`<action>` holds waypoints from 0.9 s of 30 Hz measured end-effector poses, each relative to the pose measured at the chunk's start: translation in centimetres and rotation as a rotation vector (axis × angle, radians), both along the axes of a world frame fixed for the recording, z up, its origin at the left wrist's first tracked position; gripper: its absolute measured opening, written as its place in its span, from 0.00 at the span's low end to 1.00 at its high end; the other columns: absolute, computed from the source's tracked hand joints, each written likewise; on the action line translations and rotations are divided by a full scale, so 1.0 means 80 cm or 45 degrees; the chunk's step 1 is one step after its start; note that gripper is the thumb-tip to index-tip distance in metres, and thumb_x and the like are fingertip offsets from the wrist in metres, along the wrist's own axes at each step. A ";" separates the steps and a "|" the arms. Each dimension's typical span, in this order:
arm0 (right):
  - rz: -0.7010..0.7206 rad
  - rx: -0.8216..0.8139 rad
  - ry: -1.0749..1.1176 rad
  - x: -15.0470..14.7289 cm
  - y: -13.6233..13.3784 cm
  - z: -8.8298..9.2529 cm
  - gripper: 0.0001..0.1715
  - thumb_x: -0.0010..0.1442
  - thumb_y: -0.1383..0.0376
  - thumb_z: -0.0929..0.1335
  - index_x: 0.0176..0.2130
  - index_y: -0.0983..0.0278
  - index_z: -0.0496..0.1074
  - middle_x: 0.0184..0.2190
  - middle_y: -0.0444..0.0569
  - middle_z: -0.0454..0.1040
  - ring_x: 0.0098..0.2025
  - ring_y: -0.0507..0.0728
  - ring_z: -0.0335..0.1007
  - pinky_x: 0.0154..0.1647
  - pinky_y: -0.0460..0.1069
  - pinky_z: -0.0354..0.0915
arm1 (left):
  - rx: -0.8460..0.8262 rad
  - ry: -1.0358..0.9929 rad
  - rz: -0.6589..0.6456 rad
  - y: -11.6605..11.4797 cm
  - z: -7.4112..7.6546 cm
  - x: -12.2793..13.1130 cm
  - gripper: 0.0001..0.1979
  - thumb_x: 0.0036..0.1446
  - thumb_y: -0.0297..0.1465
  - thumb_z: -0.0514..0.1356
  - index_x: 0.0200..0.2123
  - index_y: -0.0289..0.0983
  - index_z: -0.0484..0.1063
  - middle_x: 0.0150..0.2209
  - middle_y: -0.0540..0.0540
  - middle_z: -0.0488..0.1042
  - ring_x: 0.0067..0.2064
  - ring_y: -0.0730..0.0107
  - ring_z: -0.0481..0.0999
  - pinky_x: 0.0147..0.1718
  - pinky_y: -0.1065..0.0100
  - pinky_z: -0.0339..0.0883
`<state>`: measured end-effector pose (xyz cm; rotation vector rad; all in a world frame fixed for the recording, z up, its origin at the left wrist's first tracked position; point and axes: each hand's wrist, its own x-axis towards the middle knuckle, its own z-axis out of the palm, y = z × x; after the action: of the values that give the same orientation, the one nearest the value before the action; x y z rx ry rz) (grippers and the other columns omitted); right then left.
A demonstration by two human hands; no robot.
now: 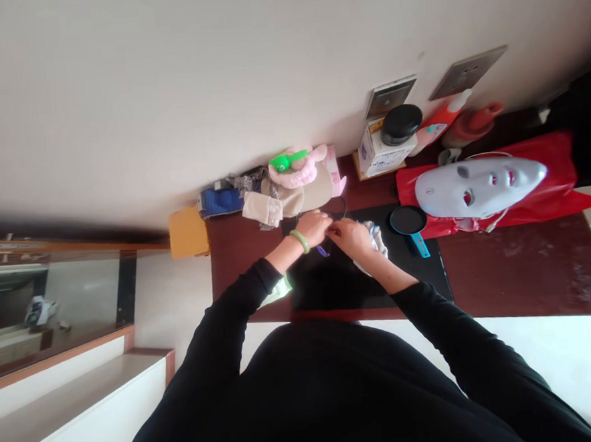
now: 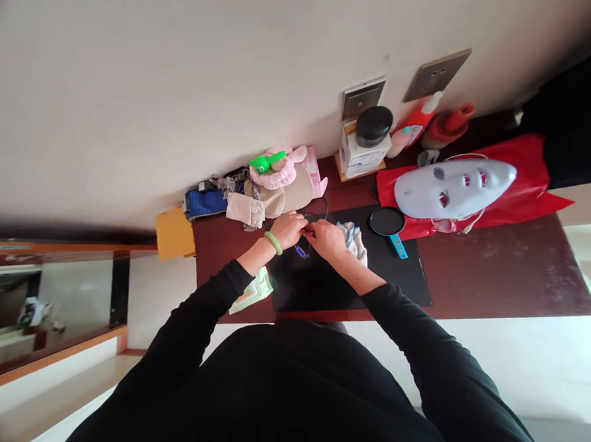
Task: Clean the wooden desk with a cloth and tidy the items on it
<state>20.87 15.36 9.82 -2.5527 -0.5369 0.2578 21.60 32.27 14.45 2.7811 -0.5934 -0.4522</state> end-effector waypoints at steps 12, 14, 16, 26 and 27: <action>-0.417 1.216 0.409 0.100 -0.066 0.104 0.19 0.56 0.49 0.75 0.32 0.61 0.76 0.19 0.42 0.71 0.20 0.51 0.66 0.21 0.44 0.62 | -0.923 -0.481 0.454 -0.041 0.044 0.051 0.43 0.66 0.36 0.71 0.78 0.41 0.57 0.78 0.32 0.62 0.79 0.44 0.62 0.76 0.46 0.62; -0.455 1.332 0.442 0.125 -0.079 0.124 0.20 0.54 0.50 0.78 0.32 0.62 0.75 0.20 0.42 0.70 0.21 0.50 0.68 0.20 0.43 0.62 | -1.156 -0.290 0.643 -0.055 0.042 0.065 0.50 0.62 0.36 0.75 0.79 0.45 0.52 0.76 0.32 0.65 0.73 0.46 0.72 0.70 0.48 0.71; -0.509 1.388 0.475 0.151 -0.093 0.140 0.19 0.53 0.52 0.80 0.32 0.62 0.75 0.22 0.42 0.70 0.22 0.50 0.69 0.20 0.43 0.64 | -1.458 -0.024 0.832 -0.072 0.043 0.083 0.49 0.63 0.32 0.74 0.79 0.45 0.53 0.67 0.34 0.76 0.61 0.53 0.83 0.63 0.51 0.77; -0.700 1.334 0.621 0.249 -0.135 0.174 0.07 0.64 0.69 0.77 0.35 0.67 0.77 0.24 0.42 0.73 0.21 0.46 0.68 0.20 0.39 0.66 | -2.080 0.609 0.947 -0.139 0.086 0.183 0.07 0.67 0.24 0.71 0.46 0.33 0.78 0.37 0.41 0.84 0.40 0.65 0.85 0.60 0.53 0.79; -0.724 1.328 0.631 0.256 -0.136 0.175 0.07 0.65 0.70 0.76 0.35 0.68 0.77 0.24 0.42 0.73 0.21 0.45 0.68 0.20 0.39 0.66 | -2.080 0.541 0.940 -0.141 0.087 0.190 0.06 0.67 0.25 0.72 0.44 0.33 0.78 0.35 0.41 0.84 0.40 0.65 0.85 0.59 0.53 0.80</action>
<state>41.32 4.51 23.86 -1.4471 0.2296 0.2839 36.84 20.96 21.43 1.1060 0.2030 -0.1777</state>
